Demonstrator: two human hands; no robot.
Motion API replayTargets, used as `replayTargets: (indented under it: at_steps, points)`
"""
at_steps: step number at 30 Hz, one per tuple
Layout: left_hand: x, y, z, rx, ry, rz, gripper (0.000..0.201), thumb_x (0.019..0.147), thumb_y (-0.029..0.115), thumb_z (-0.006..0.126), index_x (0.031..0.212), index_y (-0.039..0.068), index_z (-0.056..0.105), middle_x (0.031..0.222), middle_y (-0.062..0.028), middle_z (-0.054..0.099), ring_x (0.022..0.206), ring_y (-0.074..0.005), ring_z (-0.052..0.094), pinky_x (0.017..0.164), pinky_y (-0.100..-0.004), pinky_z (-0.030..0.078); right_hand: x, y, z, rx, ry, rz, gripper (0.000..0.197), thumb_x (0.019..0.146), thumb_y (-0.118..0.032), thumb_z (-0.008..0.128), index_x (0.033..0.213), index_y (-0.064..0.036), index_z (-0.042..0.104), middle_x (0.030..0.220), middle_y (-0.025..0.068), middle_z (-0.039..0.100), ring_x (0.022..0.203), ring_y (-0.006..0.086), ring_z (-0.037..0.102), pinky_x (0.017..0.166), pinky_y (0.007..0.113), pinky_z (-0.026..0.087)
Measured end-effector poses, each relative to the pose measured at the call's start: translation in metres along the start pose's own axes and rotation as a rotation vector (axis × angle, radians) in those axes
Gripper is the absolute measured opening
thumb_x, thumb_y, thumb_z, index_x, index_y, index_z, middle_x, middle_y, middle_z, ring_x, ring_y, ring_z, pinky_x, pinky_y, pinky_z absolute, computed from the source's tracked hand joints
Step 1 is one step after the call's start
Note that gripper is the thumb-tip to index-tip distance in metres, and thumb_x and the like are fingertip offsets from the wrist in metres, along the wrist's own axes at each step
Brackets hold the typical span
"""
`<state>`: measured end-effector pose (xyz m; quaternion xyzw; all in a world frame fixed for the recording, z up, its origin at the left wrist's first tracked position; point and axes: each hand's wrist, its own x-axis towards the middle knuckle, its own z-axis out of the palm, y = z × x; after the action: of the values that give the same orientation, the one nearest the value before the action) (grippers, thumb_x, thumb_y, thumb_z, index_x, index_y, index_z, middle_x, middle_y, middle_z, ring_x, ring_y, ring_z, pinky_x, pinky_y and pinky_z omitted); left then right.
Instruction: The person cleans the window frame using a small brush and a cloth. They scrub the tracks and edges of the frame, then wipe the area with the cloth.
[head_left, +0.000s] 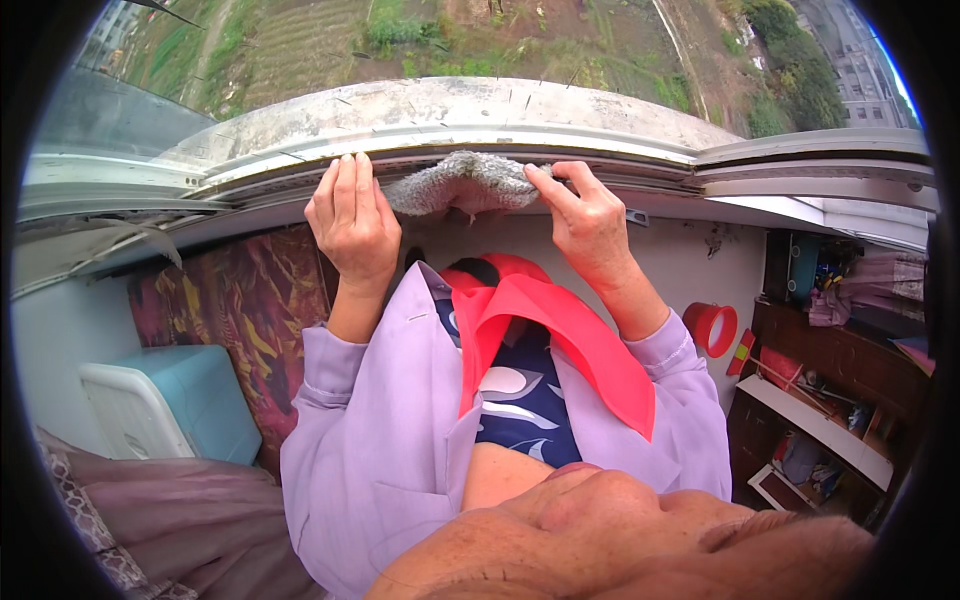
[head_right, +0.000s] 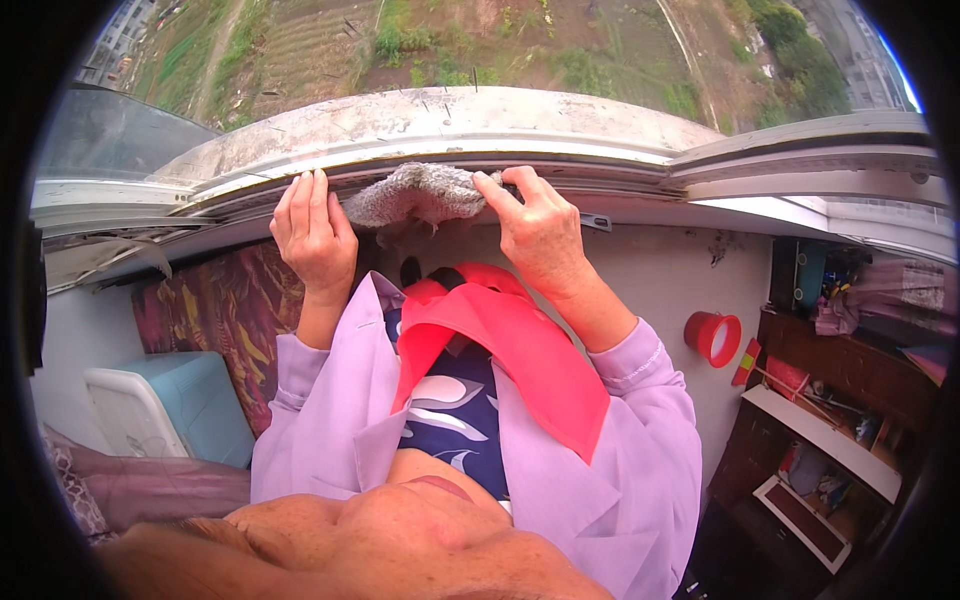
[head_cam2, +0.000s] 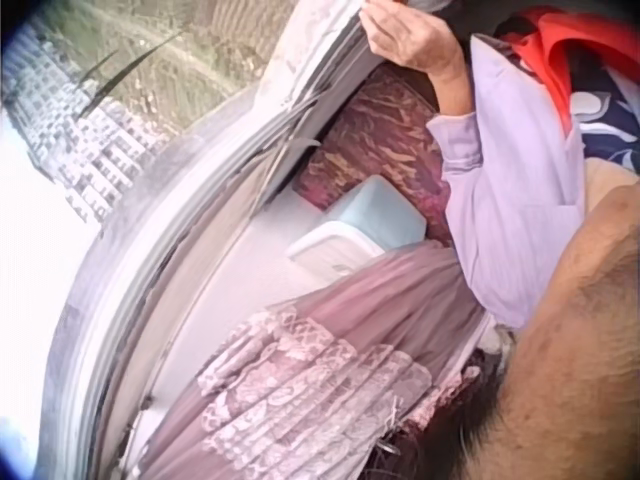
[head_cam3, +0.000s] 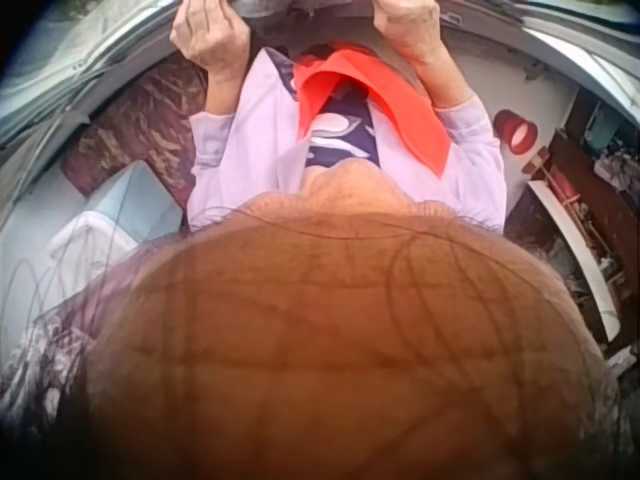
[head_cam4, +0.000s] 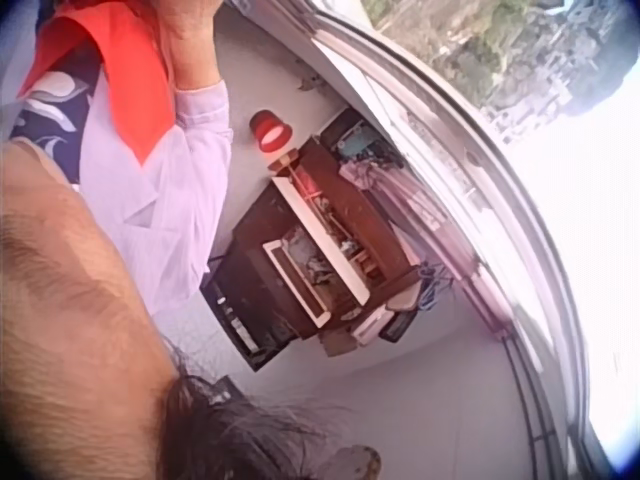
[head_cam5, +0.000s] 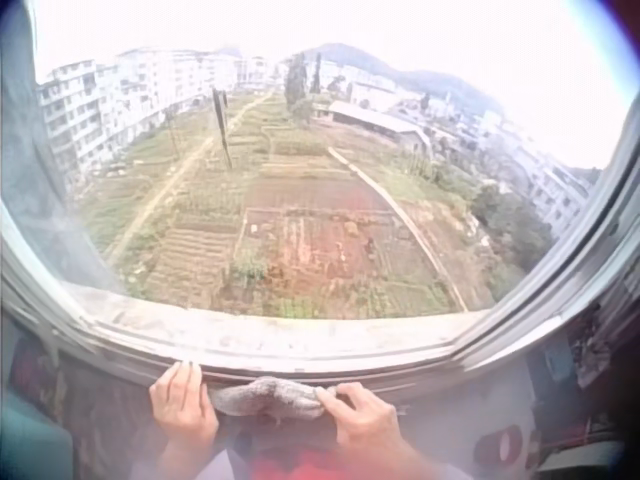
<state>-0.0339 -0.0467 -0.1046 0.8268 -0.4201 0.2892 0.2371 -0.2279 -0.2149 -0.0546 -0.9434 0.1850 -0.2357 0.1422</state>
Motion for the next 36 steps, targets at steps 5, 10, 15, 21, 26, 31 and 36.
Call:
replayTargets:
  at_steps: [5, 10, 15, 21, 26, 31, 36]
  points:
    - [-0.001, 0.001, -0.002, -0.017, -0.001, 0.001, 0.032, 0.082, 0.004, 0.07, 0.114, 0.003, 0.069, 0.114, -0.0086, 0.067, 0.108, -0.0252, 0.062, 0.089, -0.0374, 0.046, -0.029, 0.041, -0.057, -0.003, 0.003, 0.189, 0.039, 0.077, 0.007, 0.069, 0.111, -0.0107, 0.072, 0.092, 0.0095, 0.063, 0.074, 0.0254, 0.066, 0.064, 0.035, 0.053]
    - [-0.001, 0.005, 0.0, -0.019, 0.003, -0.003, 0.032, 0.081, 0.004, 0.07, 0.113, 0.003, 0.069, 0.113, -0.0088, 0.067, 0.108, -0.0255, 0.062, 0.089, -0.0381, 0.046, -0.03, 0.049, -0.066, -0.026, -0.015, 0.187, 0.039, 0.077, 0.008, 0.068, 0.111, -0.011, 0.072, 0.093, 0.0108, 0.063, 0.076, 0.0273, 0.066, 0.066, 0.036, 0.053]
    - [0.0, 0.005, 0.0, -0.022, 0.013, -0.005, 0.031, 0.081, 0.004, 0.07, 0.113, 0.003, 0.069, 0.112, -0.0091, 0.067, 0.107, -0.0257, 0.062, 0.089, -0.0383, 0.046, -0.005, 0.018, -0.02, -0.053, -0.046, 0.002, 0.041, 0.075, 0.004, 0.065, 0.112, -0.0124, 0.07, 0.098, 0.0108, 0.062, 0.082, 0.0287, 0.066, 0.068, 0.037, 0.055]
    - [0.003, 0.001, 0.0, -0.046, 0.023, 0.014, 0.03, 0.082, 0.004, 0.069, 0.112, 0.004, 0.07, 0.112, -0.0079, 0.067, 0.106, -0.0254, 0.062, 0.088, -0.0376, 0.046, 0.017, -0.009, 0.007, 0.01, -0.058, -0.049, 0.041, 0.075, 0.002, 0.061, 0.113, -0.0134, 0.069, 0.099, 0.0094, 0.06, 0.085, 0.0287, 0.065, 0.068, 0.039, 0.055]
    - [0.002, 0.005, -0.002, -0.038, 0.03, -0.016, 0.029, 0.082, 0.003, 0.069, 0.111, 0.005, 0.07, 0.111, -0.0068, 0.068, 0.106, -0.0242, 0.063, 0.088, -0.0371, 0.046, -0.014, 0.034, -0.038, 0.047, -0.054, 0.106, 0.036, 0.079, 0.006, 0.066, 0.11, -0.0109, 0.071, 0.093, 0.0094, 0.062, 0.078, 0.0259, 0.067, 0.067, 0.035, 0.054]
    - [0.002, 0.008, -0.001, -0.034, 0.048, -0.02, 0.03, 0.081, 0.001, 0.07, 0.111, 0.005, 0.071, 0.111, -0.0071, 0.068, 0.106, -0.0241, 0.063, 0.088, -0.0368, 0.047, -0.054, 0.082, -0.091, -0.008, -0.026, 0.277, 0.038, 0.081, 0.01, 0.064, 0.113, -0.0089, 0.072, 0.093, 0.011, 0.063, 0.076, 0.0239, 0.065, 0.068, 0.031, 0.053]
    - [0.002, 0.007, -0.001, -0.058, 0.058, -0.011, 0.03, 0.081, 0.0, 0.07, 0.11, 0.005, 0.071, 0.11, -0.0078, 0.068, 0.105, -0.0246, 0.063, 0.088, -0.0367, 0.047, -0.071, 0.097, -0.111, -0.041, -0.011, 0.319, 0.038, 0.082, 0.009, 0.064, 0.115, -0.0085, 0.071, 0.091, 0.0105, 0.063, 0.077, 0.0225, 0.063, 0.071, 0.03, 0.051]
